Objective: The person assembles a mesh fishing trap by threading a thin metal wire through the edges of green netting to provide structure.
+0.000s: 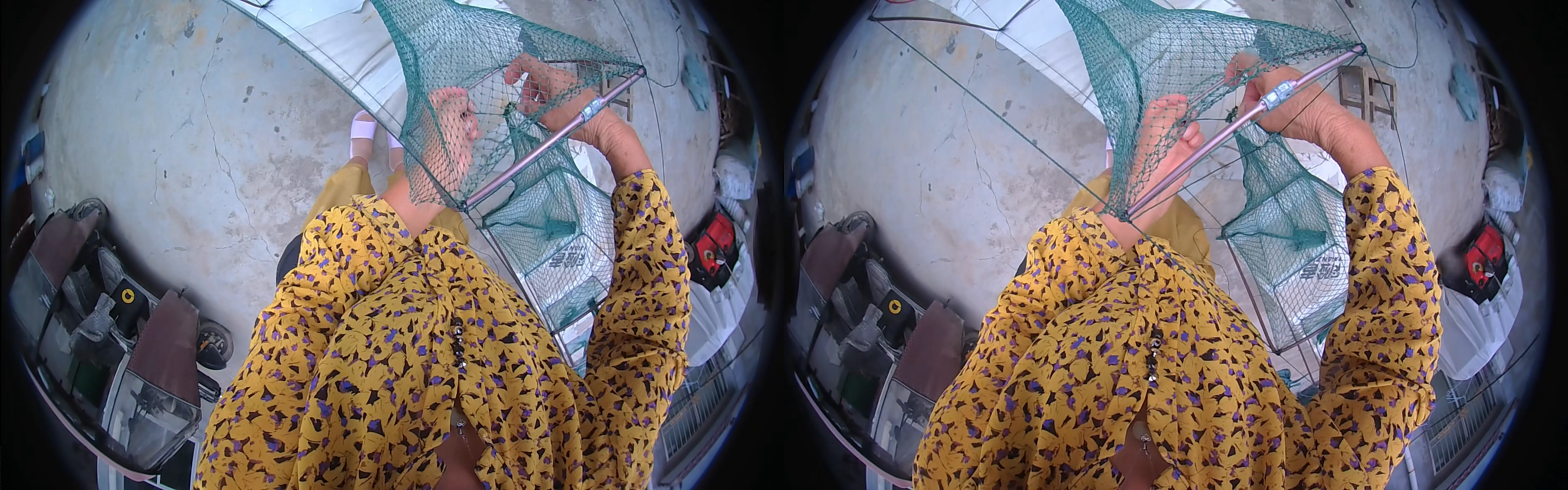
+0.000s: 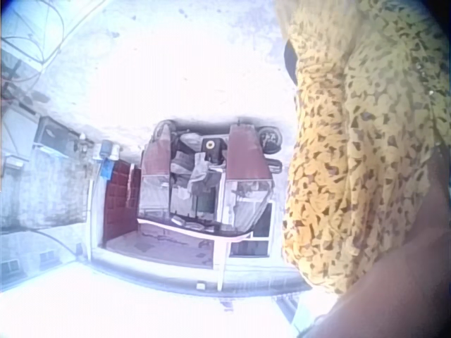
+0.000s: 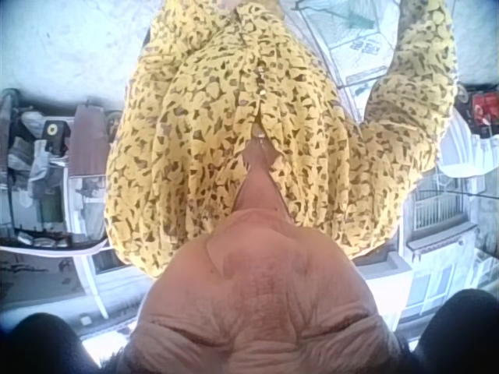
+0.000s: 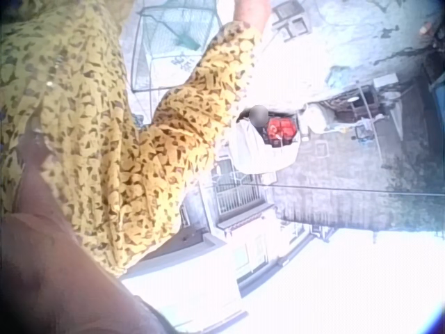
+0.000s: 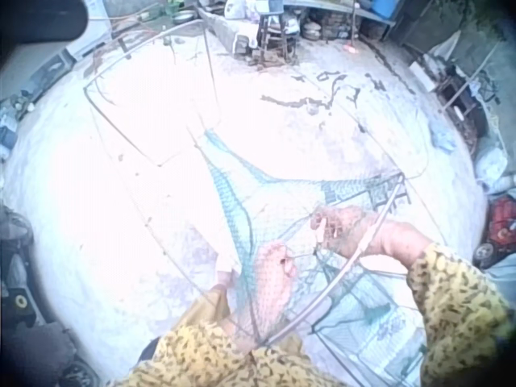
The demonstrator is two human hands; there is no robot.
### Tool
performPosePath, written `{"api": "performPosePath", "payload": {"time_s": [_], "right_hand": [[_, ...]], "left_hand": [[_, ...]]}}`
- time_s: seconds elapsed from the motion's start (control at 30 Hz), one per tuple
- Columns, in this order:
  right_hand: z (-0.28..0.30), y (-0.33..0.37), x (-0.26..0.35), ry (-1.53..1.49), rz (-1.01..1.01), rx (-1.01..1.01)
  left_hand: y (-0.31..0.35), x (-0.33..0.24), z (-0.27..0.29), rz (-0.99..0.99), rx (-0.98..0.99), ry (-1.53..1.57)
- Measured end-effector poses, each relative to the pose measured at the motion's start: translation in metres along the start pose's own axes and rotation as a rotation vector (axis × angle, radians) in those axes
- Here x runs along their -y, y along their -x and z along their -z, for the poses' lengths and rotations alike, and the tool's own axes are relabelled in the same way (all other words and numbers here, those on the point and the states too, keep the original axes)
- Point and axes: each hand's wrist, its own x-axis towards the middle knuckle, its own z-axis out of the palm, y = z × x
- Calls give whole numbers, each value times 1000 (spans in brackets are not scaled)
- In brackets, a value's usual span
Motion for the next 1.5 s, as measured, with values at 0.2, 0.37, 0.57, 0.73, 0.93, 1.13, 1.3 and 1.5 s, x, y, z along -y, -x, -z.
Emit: {"api": "performPosePath", "payload": {"time_s": [0.2,0.37,0.57,0.73,0.93,1.13,1.3,1.5], "right_hand": [[-1,1,-4,28,-135,103],[2,4,-8,-86,-137,144],[-2,-3,-9,40,-54,98],[4,9,7,46,-131,47],[4,9,5,-55,-145,16],[1,2,5,-146,-49,-95],[10,4,23,-339,48,-167],[27,7,39,-171,-88,-52]], "left_hand": [[9,-11,-33,43,111,157],[12,-13,-36,-54,122,82],[16,-15,-57,-111,265,-105],[16,-23,-68,-243,242,-179],[14,-24,-78,-417,195,-551],[-32,1,-43,-309,90,-737],[-54,14,-19,-204,319,-897],[-49,8,-16,-149,328,-1135]]}}
